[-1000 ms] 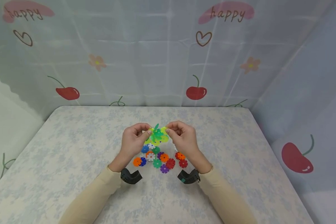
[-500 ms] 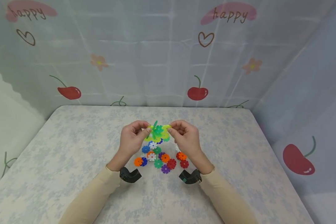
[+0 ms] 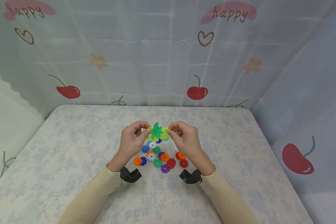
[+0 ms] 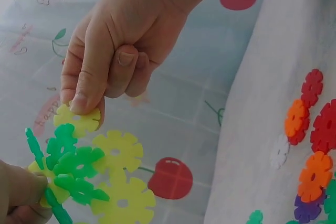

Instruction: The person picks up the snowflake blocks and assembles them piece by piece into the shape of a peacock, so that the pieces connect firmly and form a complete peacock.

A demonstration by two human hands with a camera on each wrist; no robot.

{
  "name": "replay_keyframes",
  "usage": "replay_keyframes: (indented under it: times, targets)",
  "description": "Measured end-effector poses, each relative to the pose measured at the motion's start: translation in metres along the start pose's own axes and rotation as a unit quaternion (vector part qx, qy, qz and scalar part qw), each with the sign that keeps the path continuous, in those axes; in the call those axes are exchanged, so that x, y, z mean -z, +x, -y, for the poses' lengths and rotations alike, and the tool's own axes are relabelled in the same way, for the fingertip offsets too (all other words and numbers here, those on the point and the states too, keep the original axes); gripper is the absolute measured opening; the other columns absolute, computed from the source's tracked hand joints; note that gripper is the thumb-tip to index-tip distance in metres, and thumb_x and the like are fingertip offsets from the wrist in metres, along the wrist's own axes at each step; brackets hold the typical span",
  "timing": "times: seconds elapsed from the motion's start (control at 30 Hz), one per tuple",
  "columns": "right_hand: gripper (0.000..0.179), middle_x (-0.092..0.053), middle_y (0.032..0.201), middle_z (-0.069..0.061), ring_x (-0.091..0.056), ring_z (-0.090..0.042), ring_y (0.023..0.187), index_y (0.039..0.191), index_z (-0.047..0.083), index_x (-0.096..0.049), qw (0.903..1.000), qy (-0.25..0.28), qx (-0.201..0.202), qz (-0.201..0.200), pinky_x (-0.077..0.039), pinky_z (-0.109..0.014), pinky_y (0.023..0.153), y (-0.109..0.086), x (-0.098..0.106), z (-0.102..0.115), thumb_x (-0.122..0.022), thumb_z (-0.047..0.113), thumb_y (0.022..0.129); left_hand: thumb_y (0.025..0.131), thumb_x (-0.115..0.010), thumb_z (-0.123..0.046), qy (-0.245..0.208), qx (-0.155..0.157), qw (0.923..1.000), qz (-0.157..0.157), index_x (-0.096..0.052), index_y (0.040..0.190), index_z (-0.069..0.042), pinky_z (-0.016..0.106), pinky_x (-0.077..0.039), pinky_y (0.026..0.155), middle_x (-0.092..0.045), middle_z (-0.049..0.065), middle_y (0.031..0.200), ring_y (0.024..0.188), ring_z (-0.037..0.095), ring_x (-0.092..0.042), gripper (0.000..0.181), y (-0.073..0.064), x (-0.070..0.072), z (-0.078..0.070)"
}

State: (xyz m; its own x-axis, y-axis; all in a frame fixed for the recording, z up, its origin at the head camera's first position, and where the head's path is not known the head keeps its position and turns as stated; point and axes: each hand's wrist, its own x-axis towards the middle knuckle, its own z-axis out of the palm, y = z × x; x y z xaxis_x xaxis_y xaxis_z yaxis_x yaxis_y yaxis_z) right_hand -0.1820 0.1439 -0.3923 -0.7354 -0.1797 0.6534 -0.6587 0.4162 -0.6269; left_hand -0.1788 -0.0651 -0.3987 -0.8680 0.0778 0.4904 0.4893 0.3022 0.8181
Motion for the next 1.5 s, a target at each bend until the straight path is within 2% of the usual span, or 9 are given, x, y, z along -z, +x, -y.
replay_keyframes:
  times: [0.33,0.47,0.77,0.9,1.03,1.13,1.23,1.37,1.5]
  targets:
    - [0.007,-0.067,0.07,-0.012,-0.039,-0.005,0.048,0.09,-0.004,-0.07,0.9993,0.012,-0.01,-0.033,-0.041,-0.016,0.047,-0.003,-0.003,-0.002,-0.075,-0.007,0.086,0.094,-0.067,0.0,-0.005,-0.023,0.9997,-0.005,-0.072,0.098,0.001,0.022,-0.025,0.046,-0.061,0.014,0.071,0.048,0.001,-0.024,0.006,0.0,-0.006,0.0]
    - [0.008,-0.067,0.07,-0.012,-0.038,-0.005,0.048,0.089,-0.004,-0.07,0.9995,0.018,-0.013,-0.02,-0.041,-0.017,0.046,-0.001,0.0,-0.002,-0.075,-0.008,0.085,0.095,-0.067,-0.001,-0.002,-0.026,0.9997,-0.002,-0.072,0.099,0.0,0.022,-0.025,0.045,-0.063,0.014,0.072,0.047,0.002,-0.023,0.006,0.001,-0.006,-0.001]
    - [0.006,-0.069,0.075,-0.016,-0.044,-0.007,0.046,0.093,-0.004,-0.07,0.9944,0.055,-0.09,-0.005,-0.045,-0.02,0.045,-0.003,-0.008,0.0,-0.074,-0.002,0.089,0.095,-0.068,-0.004,-0.001,0.02,0.9997,0.013,-0.073,0.099,-0.001,0.023,-0.027,0.046,-0.066,0.014,0.08,0.047,0.007,-0.028,0.007,0.007,0.004,0.005]
    - [0.01,-0.073,0.089,-0.019,-0.054,-0.016,0.052,0.102,-0.003,-0.07,0.9897,0.068,-0.122,0.029,-0.051,-0.022,0.051,0.0,-0.011,-0.005,-0.071,0.001,0.093,0.094,-0.07,-0.004,-0.006,0.035,0.9994,-0.003,-0.073,0.098,-0.001,0.023,-0.029,0.048,-0.061,0.016,0.075,0.05,0.009,-0.032,0.007,0.013,0.011,0.012]
    - [0.019,-0.074,0.106,-0.02,-0.066,-0.023,0.069,0.114,-0.001,-0.07,0.9815,0.06,-0.169,0.065,-0.054,-0.023,0.059,0.0,-0.016,-0.019,-0.065,0.004,0.096,0.093,-0.07,-0.004,-0.037,0.052,0.9967,-0.049,-0.073,0.099,0.0,0.023,-0.032,0.048,-0.064,0.019,0.076,0.054,0.009,-0.04,0.007,0.015,0.017,0.014]
    - [0.027,-0.072,0.12,-0.017,-0.069,-0.028,0.093,0.125,0.002,-0.068,0.9719,0.02,-0.199,0.124,-0.059,-0.031,0.077,-0.002,-0.023,-0.031,-0.062,0.009,0.099,0.094,-0.07,-0.003,-0.058,0.063,0.9936,-0.073,-0.073,0.099,0.001,0.023,-0.034,0.048,-0.067,0.019,0.08,0.058,0.01,-0.045,0.008,0.016,0.02,0.014]
    - [0.035,-0.066,0.134,-0.014,-0.064,-0.03,0.114,0.135,0.005,-0.064,0.9556,-0.017,-0.212,0.204,-0.058,-0.043,0.095,-0.005,-0.032,-0.04,-0.06,0.014,0.101,0.094,-0.069,-0.003,-0.075,0.071,0.9921,-0.07,-0.073,0.1,0.001,0.022,-0.037,0.05,-0.068,0.019,0.085,0.061,0.009,-0.049,0.008,0.016,0.02,0.013]
    - [0.04,-0.063,0.138,-0.016,-0.068,-0.034,0.1,0.14,0.005,-0.059,0.9355,-0.011,-0.222,0.275,-0.061,-0.048,0.084,-0.009,-0.042,-0.045,-0.059,0.016,0.102,0.095,-0.069,-0.005,-0.084,0.08,0.9913,-0.063,-0.073,0.101,0.001,0.022,-0.04,0.053,-0.07,0.019,0.091,0.065,0.011,-0.054,0.009,0.017,0.02,0.013]
    - [0.039,-0.064,0.137,-0.017,-0.069,-0.034,0.103,0.138,0.003,-0.061,0.933,-0.028,-0.175,0.313,-0.06,-0.051,0.089,-0.014,-0.051,-0.048,-0.06,0.012,0.1,0.095,-0.068,-0.003,-0.088,0.093,0.9894,-0.068,-0.071,0.103,0.002,0.021,-0.044,0.055,-0.069,0.02,0.093,0.066,0.011,-0.056,0.01,0.016,0.02,0.013]
